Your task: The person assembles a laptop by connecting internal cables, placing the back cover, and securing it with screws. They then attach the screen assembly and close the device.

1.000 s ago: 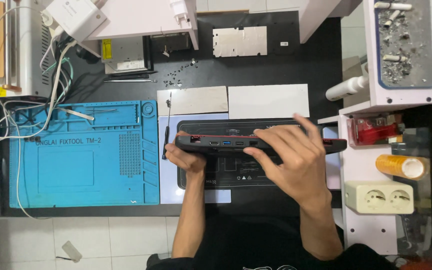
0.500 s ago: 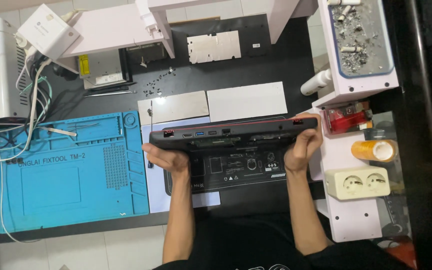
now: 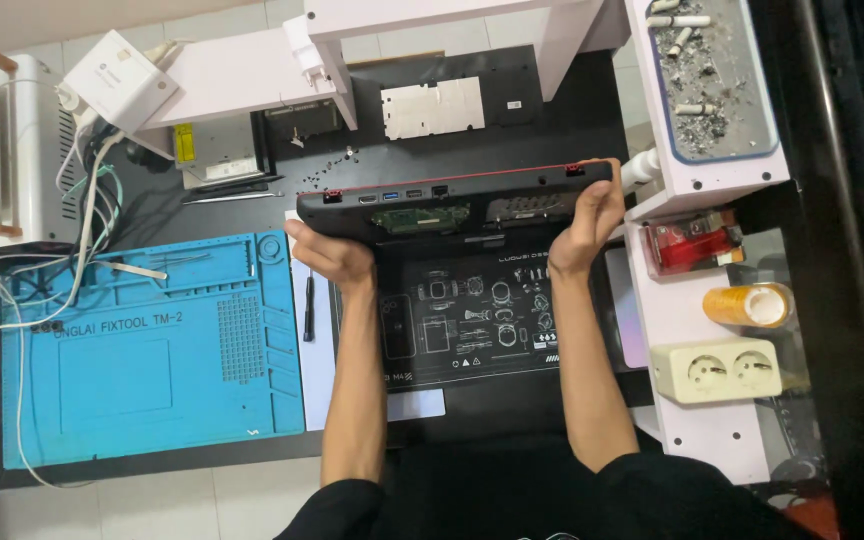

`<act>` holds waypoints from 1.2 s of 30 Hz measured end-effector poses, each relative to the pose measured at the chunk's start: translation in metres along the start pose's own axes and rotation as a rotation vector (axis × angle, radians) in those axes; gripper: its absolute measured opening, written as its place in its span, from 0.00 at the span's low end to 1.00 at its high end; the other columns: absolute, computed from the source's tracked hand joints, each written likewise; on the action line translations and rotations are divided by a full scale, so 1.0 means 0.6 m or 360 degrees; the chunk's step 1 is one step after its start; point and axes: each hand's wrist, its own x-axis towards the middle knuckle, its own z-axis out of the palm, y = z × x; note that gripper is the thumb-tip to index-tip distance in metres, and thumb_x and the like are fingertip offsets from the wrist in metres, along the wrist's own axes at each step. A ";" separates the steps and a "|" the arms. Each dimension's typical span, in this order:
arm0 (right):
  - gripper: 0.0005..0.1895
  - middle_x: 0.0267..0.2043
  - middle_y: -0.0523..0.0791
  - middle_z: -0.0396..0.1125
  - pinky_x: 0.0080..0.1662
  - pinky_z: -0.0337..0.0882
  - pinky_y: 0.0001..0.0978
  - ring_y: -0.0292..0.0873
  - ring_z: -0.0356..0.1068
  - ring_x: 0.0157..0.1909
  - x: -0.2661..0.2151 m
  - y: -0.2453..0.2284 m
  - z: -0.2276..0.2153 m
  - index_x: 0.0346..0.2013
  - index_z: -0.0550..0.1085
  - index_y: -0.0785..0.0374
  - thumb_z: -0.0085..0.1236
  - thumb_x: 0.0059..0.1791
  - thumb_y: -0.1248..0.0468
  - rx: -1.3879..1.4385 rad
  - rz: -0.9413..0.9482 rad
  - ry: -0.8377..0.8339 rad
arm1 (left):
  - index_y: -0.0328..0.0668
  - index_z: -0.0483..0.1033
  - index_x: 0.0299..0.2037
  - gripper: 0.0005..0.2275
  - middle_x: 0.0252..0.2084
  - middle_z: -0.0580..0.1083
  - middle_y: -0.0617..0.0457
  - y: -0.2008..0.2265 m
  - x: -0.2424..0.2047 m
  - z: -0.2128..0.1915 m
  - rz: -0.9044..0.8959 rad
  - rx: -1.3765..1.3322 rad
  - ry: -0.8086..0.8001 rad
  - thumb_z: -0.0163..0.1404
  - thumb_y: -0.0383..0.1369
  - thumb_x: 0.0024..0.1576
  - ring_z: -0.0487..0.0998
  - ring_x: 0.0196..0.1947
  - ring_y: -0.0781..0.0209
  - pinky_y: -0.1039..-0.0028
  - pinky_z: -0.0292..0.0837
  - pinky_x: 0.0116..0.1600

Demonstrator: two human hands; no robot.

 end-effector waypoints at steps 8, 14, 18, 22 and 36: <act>0.31 0.41 0.43 0.59 0.52 0.60 0.28 0.37 0.58 0.46 -0.017 0.056 -0.014 0.46 0.66 0.69 0.33 0.62 0.41 0.0021 0.0105 0.0017 | 0.33 0.64 0.23 0.30 0.23 0.67 0.49 -0.004 -0.006 -0.006 -0.0015 -0.0043 -0.0044 0.28 0.50 0.70 0.65 0.25 0.57 0.65 0.64 0.34; 0.34 0.61 0.52 0.61 0.68 0.58 0.33 0.43 0.61 0.63 -0.070 0.210 -0.054 0.64 0.63 0.76 0.30 0.64 0.46 0.0086 0.0193 0.0260 | 0.33 0.65 0.23 0.31 0.23 0.68 0.49 0.007 -0.009 -0.007 -0.0043 -0.0106 -0.0092 0.28 0.52 0.71 0.65 0.25 0.59 0.68 0.64 0.33; 0.33 0.58 0.54 0.63 0.64 0.60 0.34 0.45 0.62 0.59 -0.059 0.148 -0.026 0.61 0.65 0.78 0.28 0.64 0.47 -0.0159 0.0135 0.0281 | 0.32 0.65 0.24 0.31 0.24 0.69 0.51 0.010 -0.010 -0.002 -0.0158 -0.0192 -0.0131 0.28 0.53 0.70 0.66 0.25 0.60 0.68 0.65 0.34; 0.33 0.45 0.51 0.66 0.55 0.64 0.34 0.43 0.63 0.48 -0.046 0.119 -0.016 0.52 0.70 0.76 0.28 0.64 0.47 -0.0158 0.0147 0.0260 | 0.34 0.67 0.25 0.30 0.23 0.69 0.51 0.006 -0.007 0.003 -0.0162 -0.0070 -0.0034 0.29 0.53 0.69 0.67 0.25 0.61 0.69 0.67 0.33; 0.31 0.42 0.46 0.66 0.52 0.64 0.30 0.39 0.63 0.45 -0.045 0.082 -0.010 0.48 0.70 0.73 0.28 0.64 0.47 0.0039 0.0112 0.0174 | 0.39 0.74 0.42 0.12 0.39 0.75 0.49 0.293 0.052 -0.014 0.1560 0.0698 -0.1106 0.42 0.38 0.71 0.76 0.42 0.49 0.58 0.69 0.51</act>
